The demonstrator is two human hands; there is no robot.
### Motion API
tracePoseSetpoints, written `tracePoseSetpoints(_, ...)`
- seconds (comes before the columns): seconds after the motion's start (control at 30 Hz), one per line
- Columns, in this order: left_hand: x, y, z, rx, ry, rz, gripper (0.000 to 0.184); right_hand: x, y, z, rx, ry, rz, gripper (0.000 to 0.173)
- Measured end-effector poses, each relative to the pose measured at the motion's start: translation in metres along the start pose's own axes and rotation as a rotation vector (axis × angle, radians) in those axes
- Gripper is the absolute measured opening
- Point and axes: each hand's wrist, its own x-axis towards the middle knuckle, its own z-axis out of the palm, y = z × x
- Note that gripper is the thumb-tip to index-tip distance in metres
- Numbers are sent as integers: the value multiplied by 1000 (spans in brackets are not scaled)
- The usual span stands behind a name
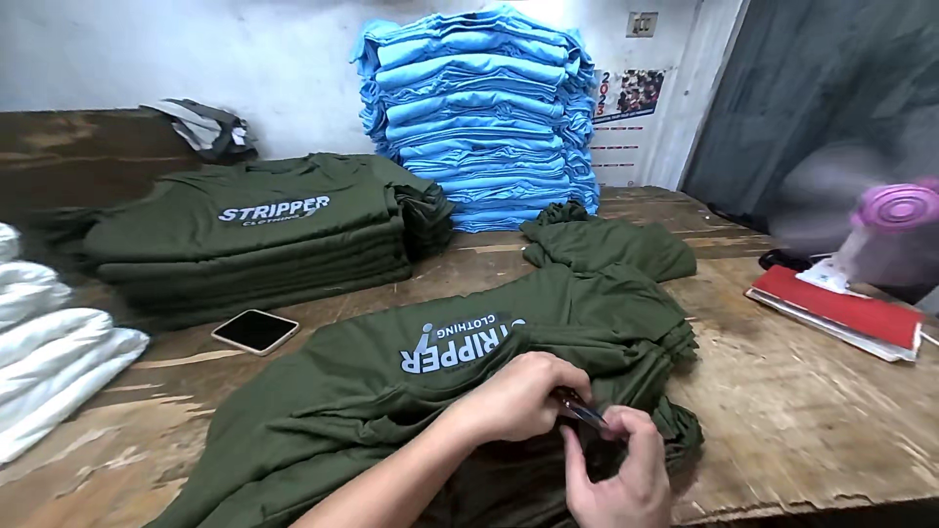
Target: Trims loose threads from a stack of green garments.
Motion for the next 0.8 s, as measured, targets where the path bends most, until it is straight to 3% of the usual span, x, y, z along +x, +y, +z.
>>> tracePoseSetpoints(0.03,1,-1,-4,-55,-2,-28,17,1,-1,5,81,3,15,48)
tracePoseSetpoints(0.17,6,-1,-6,-215,118,-324,21,4,-5,3,525,-139,177,83)
tracePoseSetpoints(0.3,-2,16,1,-77,329,-541,18,5,0,-6,792,-182,296,87)
tracePoseSetpoints(0.37,-15,28,1,0,305,-614,29,3,0,-7,805,-151,305,85)
tracePoseSetpoints(0.4,-22,32,2,-8,248,-606,34,1,1,-7,798,-138,294,83)
tracePoseSetpoints(0.47,-32,36,15,-25,155,-508,25,-3,1,-5,765,-118,255,75)
tracePoseSetpoints(0.53,-38,42,35,72,247,-425,15,-8,4,-3,714,-110,202,65)
tracePoseSetpoints(0.6,-44,46,53,275,476,-313,3,-12,7,0,651,-126,152,52)
tracePoseSetpoints(0.63,-46,49,58,352,551,-278,7,-13,8,1,618,-136,129,47)
tracePoseSetpoints(0.7,-48,57,61,395,579,-228,14,-12,8,1,570,-141,95,38)
tracePoseSetpoints(0.8,-50,54,57,235,497,-93,4,-13,7,-4,457,-90,21,16)
